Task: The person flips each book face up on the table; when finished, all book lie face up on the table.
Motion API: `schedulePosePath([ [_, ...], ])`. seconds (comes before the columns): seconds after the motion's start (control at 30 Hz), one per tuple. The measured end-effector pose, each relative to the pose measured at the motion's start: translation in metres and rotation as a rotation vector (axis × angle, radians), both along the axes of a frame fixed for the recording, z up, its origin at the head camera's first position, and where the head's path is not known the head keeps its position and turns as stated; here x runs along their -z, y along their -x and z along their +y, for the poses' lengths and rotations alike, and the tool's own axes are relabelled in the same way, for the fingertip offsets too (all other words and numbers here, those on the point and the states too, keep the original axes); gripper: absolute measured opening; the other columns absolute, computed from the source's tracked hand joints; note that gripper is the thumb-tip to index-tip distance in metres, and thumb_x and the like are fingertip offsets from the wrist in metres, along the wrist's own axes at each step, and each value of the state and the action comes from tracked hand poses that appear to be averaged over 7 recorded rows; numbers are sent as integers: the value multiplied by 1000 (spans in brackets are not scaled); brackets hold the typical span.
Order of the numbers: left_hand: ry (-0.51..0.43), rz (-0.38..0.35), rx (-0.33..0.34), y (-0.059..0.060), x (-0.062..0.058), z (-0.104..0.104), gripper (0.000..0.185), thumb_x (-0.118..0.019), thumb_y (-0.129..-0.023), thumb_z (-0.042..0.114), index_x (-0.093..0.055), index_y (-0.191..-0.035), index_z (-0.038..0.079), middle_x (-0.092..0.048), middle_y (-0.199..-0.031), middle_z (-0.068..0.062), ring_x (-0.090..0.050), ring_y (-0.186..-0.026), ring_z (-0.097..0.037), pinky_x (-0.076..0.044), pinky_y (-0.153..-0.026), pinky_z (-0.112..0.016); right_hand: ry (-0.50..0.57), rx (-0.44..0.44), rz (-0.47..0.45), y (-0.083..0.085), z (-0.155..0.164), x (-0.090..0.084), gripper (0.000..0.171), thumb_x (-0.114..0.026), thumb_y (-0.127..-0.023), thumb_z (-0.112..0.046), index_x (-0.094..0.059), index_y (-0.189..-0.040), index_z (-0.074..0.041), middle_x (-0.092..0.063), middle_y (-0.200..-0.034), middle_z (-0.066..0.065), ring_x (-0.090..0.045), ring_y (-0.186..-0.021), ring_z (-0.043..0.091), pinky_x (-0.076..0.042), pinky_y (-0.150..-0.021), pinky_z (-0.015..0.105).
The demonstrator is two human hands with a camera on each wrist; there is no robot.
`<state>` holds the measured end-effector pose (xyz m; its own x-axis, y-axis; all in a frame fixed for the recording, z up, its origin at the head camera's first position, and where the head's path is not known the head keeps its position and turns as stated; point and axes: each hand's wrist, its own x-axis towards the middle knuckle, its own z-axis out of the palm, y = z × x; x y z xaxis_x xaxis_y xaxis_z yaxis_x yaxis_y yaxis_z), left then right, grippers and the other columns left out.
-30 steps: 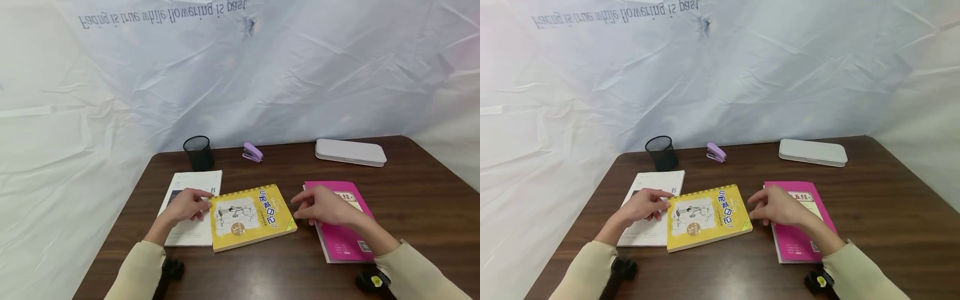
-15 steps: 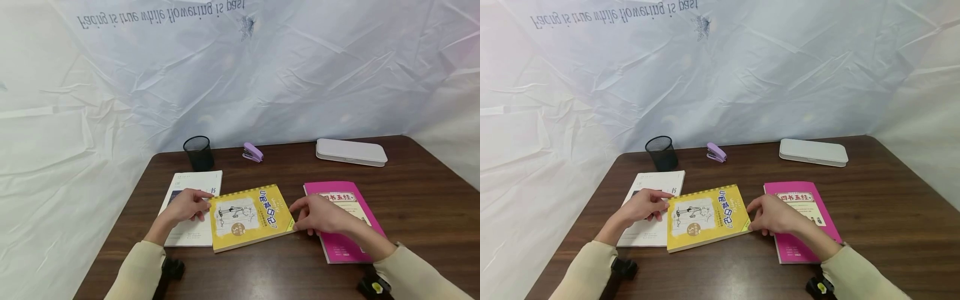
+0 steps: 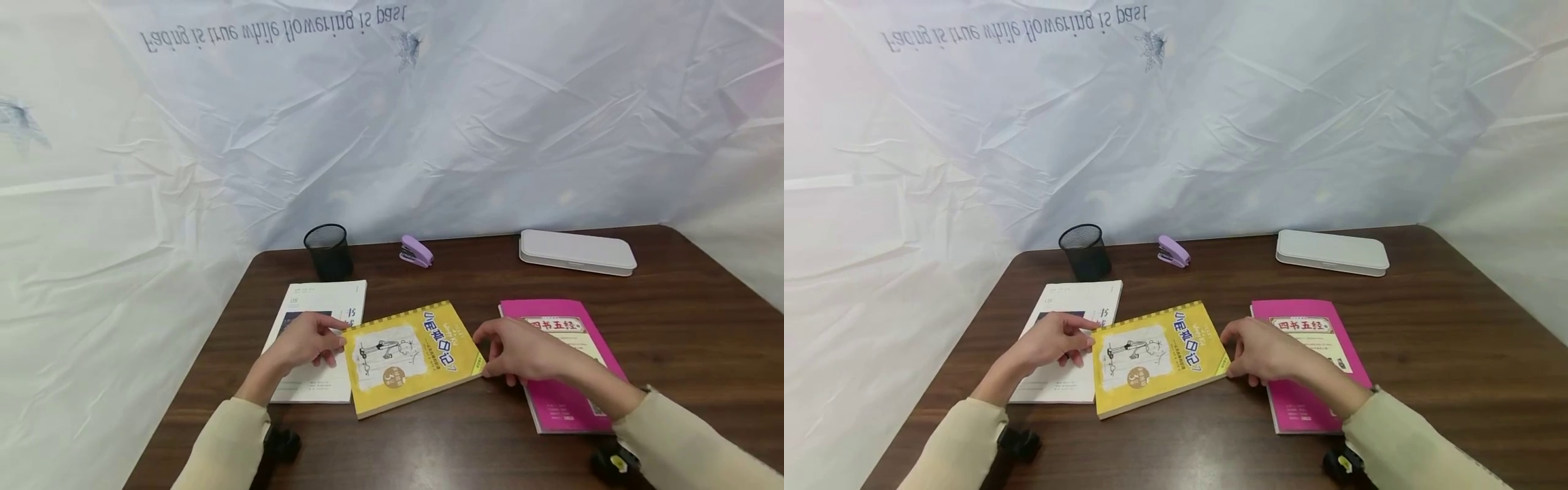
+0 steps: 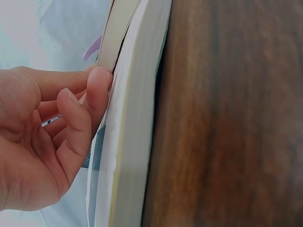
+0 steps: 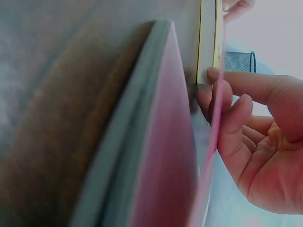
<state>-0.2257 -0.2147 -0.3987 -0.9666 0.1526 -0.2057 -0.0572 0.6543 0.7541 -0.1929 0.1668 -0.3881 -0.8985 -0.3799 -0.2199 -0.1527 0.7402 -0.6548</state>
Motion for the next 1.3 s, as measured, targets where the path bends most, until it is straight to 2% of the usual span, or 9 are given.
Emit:
schedulePosePath([
  [0.3, -6, -15, -10, -2, 1, 0, 33, -73, -98, 9, -74, -131, 5, -75, -84, -7, -66, -60, -17, -50, -55, -26, -112, -18, -18, 10, -6, -10, 47, -90, -83, -12, -67, -125, -9, -65, -80, 5, -63, -52, 19, -52, -52, 26],
  [0.5, -19, -31, -18, -4, 0, -1, 31, -75, -97, 9, -74, -128, 4, -75, -84, -7, -67, -60, -17, -51, -55, -26, -134, -69, -25, 19, -4, -16, 48, -89, -84, -12, -66, -126, -9, -64, -82, 5, -63, -54, 18, -54, -53, 27],
  [0.8, -24, -37, -5, -10, -2, -2, 29, -76, -96, 8, -74, -125, 3, -76, -83, -7, -67, -59, -17, -51, -53, -26, -93, -97, -83, 34, 1, -17, 48, -86, -87, -9, -63, -129, -8, -64, -84, 7, -63, -56, 17, -53, -53, 26],
  [1.0, -25, -29, -11, -12, -1, -3, 24, -77, -95, 6, -75, -118, 3, -76, -81, -7, -67, -58, -18, -49, -52, -25, -29, -134, -80, 44, 7, -14, 48, -85, -88, -8, -64, -131, -5, -65, -82, 6, -62, -56, 15, -52, -53, 27],
  [1.13, -14, -26, -6, -17, -1, -2, 19, -78, -94, 6, -75, -113, 4, -75, -79, -6, -66, -57, -17, -50, -52, -25, -6, -145, -71, 51, 11, -12, 38, -82, -89, -7, -68, -124, -4, -67, -79, 5, -62, -55, 12, -50, -52, 26],
  [1.3, -7, -24, 34, -24, -2, -1, 15, -79, -93, 6, -74, -106, 4, -74, -77, -6, -66, -57, -17, -52, -52, -26, 0, -147, -76, 61, 14, -10, 21, -80, -90, -9, -73, -109, -4, -68, -75, 5, -63, -56, 11, -52, -53, 26],
])
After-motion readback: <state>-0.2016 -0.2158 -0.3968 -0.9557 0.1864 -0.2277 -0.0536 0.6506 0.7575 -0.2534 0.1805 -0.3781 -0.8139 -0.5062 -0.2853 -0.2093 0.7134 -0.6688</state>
